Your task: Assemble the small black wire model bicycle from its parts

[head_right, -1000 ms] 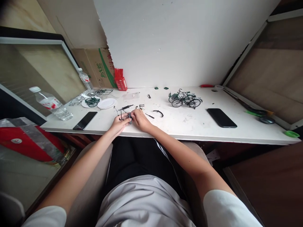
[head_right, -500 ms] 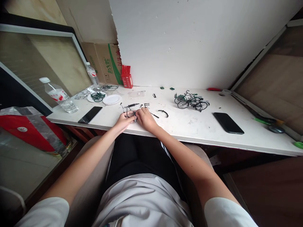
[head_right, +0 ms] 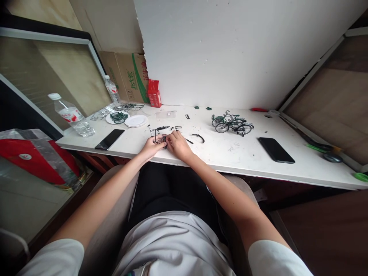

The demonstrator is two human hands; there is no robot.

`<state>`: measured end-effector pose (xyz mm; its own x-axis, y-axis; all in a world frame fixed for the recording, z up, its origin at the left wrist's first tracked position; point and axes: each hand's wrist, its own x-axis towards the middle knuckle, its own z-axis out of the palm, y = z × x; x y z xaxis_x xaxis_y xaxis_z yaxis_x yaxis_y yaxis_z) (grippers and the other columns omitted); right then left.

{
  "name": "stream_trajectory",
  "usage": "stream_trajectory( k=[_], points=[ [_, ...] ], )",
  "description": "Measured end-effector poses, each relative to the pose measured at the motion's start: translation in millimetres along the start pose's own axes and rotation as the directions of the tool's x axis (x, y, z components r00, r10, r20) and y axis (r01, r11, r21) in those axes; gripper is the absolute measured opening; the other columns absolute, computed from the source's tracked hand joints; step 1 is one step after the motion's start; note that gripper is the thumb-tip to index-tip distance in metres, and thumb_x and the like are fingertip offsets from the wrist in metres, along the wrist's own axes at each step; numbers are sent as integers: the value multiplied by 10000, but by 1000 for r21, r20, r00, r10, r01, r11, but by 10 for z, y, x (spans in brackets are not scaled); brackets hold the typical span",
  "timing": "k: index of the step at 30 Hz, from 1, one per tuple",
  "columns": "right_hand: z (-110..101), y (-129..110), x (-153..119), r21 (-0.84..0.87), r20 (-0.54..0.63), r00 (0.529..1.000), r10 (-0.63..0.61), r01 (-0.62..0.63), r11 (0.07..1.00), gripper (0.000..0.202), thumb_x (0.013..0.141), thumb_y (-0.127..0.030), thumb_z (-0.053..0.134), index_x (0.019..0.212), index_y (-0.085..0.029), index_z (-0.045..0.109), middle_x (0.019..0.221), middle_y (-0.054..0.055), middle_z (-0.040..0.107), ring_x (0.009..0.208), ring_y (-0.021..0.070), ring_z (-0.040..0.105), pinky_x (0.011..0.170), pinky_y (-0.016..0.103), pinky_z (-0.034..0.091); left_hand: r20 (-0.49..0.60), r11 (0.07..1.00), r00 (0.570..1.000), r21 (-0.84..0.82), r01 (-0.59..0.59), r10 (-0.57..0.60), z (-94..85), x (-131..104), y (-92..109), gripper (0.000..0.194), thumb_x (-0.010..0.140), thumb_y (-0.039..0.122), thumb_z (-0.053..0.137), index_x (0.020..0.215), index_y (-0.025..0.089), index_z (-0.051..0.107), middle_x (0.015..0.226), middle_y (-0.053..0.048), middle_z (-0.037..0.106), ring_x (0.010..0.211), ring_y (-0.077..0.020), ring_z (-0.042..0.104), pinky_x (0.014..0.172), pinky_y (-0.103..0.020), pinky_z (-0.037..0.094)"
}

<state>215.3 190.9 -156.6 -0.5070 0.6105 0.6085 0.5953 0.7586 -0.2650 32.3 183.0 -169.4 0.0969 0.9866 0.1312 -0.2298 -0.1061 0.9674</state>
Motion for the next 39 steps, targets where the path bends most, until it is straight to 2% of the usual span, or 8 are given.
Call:
stream_trajectory(
  k=[9,14,18,25,31,39],
  points=[
    [23,28,-14,94,-74,997,11,-4,996,96,1063,-237,563,974,-229,600,956,99,630,964,285,560,900,427,500,15,993,997,94,-73,72,13,-12,7,453,713,212,872,1142,126,753,1228,-159,799,1166,-277,742,1095,-422,545],
    [22,63,-30,242,-88,991,99,-75,967,67,1014,-247,639,949,-230,640,945,80,677,961,270,605,884,419,521,49,983,994,148,-108,102,19,-14,8,427,748,249,862,1141,121,752,1206,-170,803,1122,-282,758,1035,-417,577],
    [26,101,-19,341,-49,985,165,-139,930,84,992,-290,649,937,-228,656,967,82,708,939,255,629,842,407,537,44,980,994,164,-110,104,24,-16,14,403,753,260,865,1113,116,752,1197,-174,806,1106,-284,764,1025,-420,584],
    [42,139,8,353,-9,987,159,-146,924,131,979,-338,604,916,-224,620,951,88,699,887,239,636,858,413,537,38,977,991,167,-133,128,46,-7,0,334,758,213,839,1069,123,759,1168,-159,818,1105,-270,771,1055,-413,576],
    [23,115,9,458,64,965,254,-255,852,226,984,-432,597,933,-216,644,983,90,720,895,230,659,814,380,549,16,975,988,159,-153,152,51,2,-67,363,754,188,842,1101,132,751,1160,-157,821,1090,-271,780,1021,-410,596],
    [40,134,13,528,110,952,287,-300,794,289,976,-501,617,937,-215,642,955,66,720,856,211,667,804,367,547,-36,955,974,208,-210,222,38,22,-181,423,771,208,828,1175,132,728,1180,-174,809,1088,-279,785,1024,-420,599]
  ],
)
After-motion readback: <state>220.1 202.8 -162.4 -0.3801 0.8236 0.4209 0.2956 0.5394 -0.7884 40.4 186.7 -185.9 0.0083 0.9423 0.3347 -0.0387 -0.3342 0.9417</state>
